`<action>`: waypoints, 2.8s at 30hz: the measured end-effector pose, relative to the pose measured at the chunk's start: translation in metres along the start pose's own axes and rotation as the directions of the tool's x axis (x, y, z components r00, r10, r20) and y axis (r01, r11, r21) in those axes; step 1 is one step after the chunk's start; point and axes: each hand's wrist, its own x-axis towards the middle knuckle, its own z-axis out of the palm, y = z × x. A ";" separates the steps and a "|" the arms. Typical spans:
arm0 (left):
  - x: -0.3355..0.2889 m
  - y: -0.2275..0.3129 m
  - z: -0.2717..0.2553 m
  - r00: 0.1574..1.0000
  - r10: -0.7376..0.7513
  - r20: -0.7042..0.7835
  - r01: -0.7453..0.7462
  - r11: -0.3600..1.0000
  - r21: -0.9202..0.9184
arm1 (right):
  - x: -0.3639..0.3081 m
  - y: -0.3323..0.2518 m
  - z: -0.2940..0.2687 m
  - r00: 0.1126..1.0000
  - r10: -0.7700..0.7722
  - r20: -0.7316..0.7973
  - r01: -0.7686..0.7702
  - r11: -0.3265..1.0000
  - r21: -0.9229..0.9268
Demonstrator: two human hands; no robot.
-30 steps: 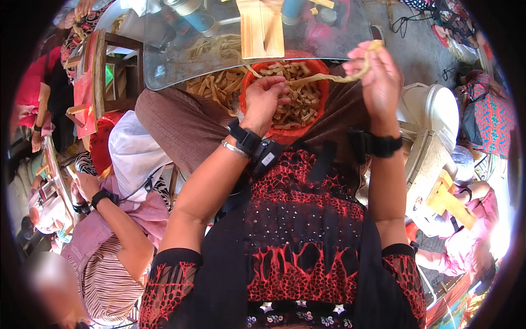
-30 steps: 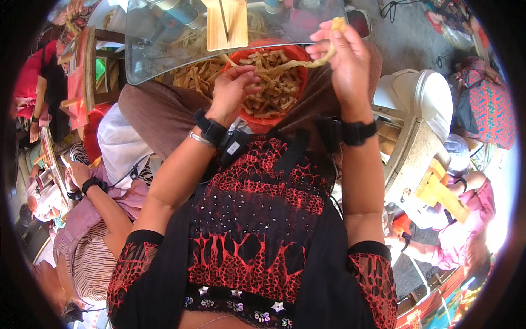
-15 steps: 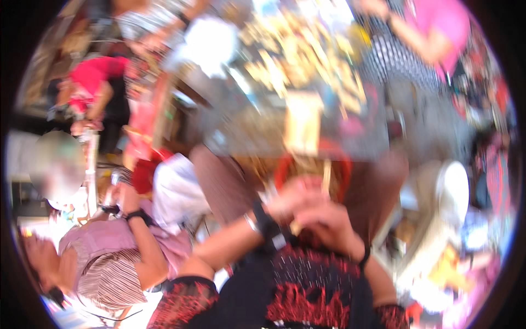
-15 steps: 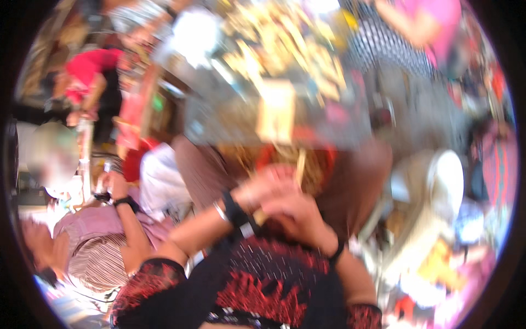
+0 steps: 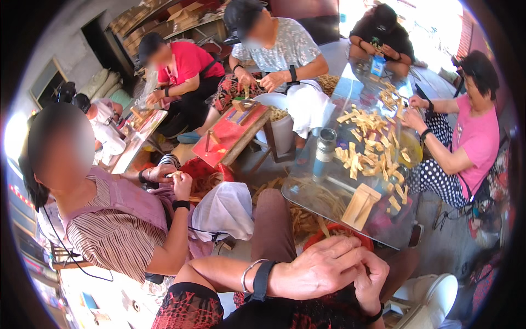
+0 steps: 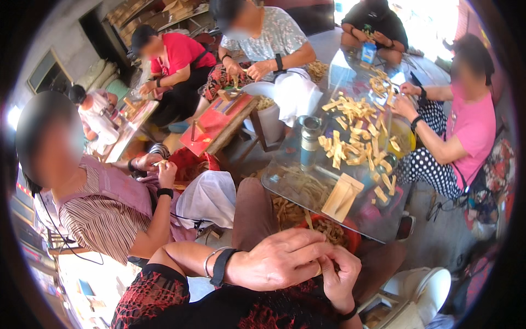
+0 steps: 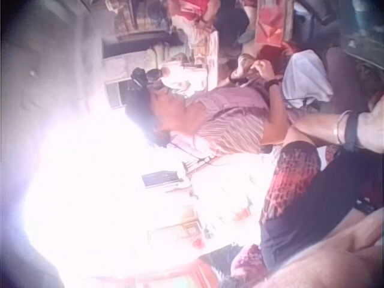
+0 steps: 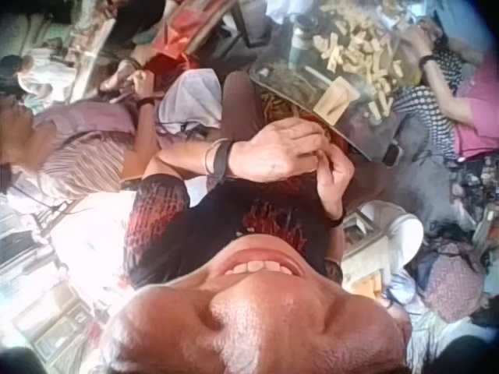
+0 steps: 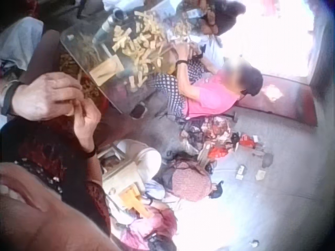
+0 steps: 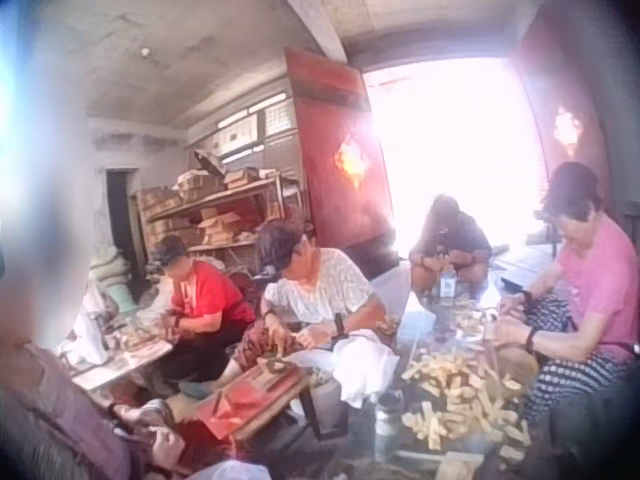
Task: The person folds yellow paper strips into specific shapes by hand and places them into a red bowl.
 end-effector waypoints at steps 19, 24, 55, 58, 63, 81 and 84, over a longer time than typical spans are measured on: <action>-0.090 -0.082 0.092 0.747 -0.629 0.216 0.597 0.491 -0.634 | -0.005 0.081 0.024 0.916 0.381 0.124 -0.393 0.915 0.096; -0.080 -0.087 0.071 0.798 -0.589 0.126 0.582 0.700 -0.414 | 0.017 0.070 0.023 0.922 0.268 0.280 -0.276 0.961 -0.008; -0.059 -0.069 0.076 0.777 -0.398 0.487 0.628 0.452 -0.633 | -0.005 0.044 -0.014 0.979 0.190 0.069 -0.181 0.976 -0.120; -0.057 -0.067 0.093 0.748 -0.401 0.528 0.634 0.196 -0.748 | -0.013 0.060 -0.035 0.995 0.095 0.020 -0.091 0.985 -0.144; -0.051 -0.046 0.061 0.669 -0.575 0.471 0.604 0.051 -0.795 | -0.019 0.011 -0.031 0.897 0.441 -0.001 -0.441 0.897 0.013; -0.042 -0.086 0.083 0.750 -0.392 0.533 0.649 0.277 -0.709 | -0.002 0.050 -0.019 0.907 0.398 0.142 -0.416 0.898 0.141; -0.040 -0.096 0.089 0.686 -0.404 0.605 0.679 0.056 -0.732 | 0.008 0.053 -0.034 0.881 0.421 0.216 -0.443 0.895 0.061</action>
